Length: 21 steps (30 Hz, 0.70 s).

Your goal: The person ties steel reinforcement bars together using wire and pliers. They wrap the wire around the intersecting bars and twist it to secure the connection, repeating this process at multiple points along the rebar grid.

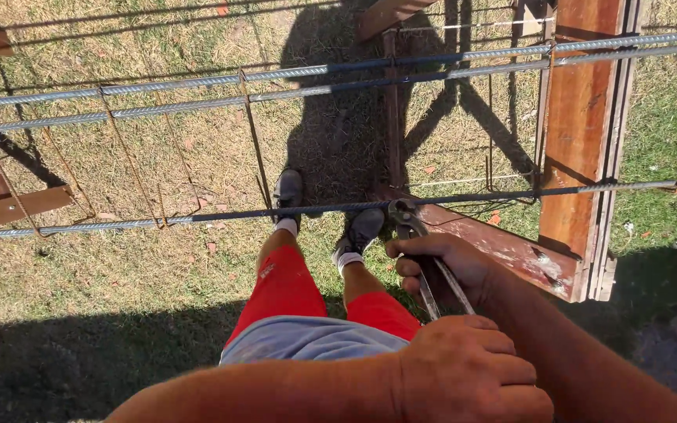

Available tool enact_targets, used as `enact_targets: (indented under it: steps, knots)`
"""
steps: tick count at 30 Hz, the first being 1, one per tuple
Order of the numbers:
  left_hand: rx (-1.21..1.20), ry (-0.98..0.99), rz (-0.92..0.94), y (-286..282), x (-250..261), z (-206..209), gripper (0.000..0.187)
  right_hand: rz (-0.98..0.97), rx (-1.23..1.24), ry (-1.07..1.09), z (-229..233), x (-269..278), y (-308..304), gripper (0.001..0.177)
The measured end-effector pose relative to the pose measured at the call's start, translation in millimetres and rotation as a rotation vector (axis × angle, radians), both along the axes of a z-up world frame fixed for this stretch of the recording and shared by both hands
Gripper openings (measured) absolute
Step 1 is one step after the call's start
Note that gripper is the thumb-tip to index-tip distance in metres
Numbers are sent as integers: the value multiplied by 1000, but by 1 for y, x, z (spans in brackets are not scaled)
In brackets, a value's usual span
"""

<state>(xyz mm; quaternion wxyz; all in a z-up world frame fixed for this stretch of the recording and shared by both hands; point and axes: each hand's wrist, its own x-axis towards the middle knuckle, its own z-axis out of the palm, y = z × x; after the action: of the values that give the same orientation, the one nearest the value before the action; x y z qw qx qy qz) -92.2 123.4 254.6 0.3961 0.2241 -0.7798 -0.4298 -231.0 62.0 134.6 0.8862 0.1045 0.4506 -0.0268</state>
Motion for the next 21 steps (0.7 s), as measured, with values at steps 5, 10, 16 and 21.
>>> enact_targets:
  steps: [5, 10, 16, 21]
  knots:
    - [302, -620, -867, -101, -5, 68, 33, 422, -288, 457, 47, 10, -42, 35]
    - [158, -931, -809, -36, -68, 42, 30, 900, -436, 521, 66, 33, -53, 47]
    - [190, -427, -674, -26, -44, 12, 21, 735, -356, 505, 39, 26, -30, 29]
    - [185, -19, -556, -7, -19, -2, 15, 454, -277, 369, 36, 16, -31, 19]
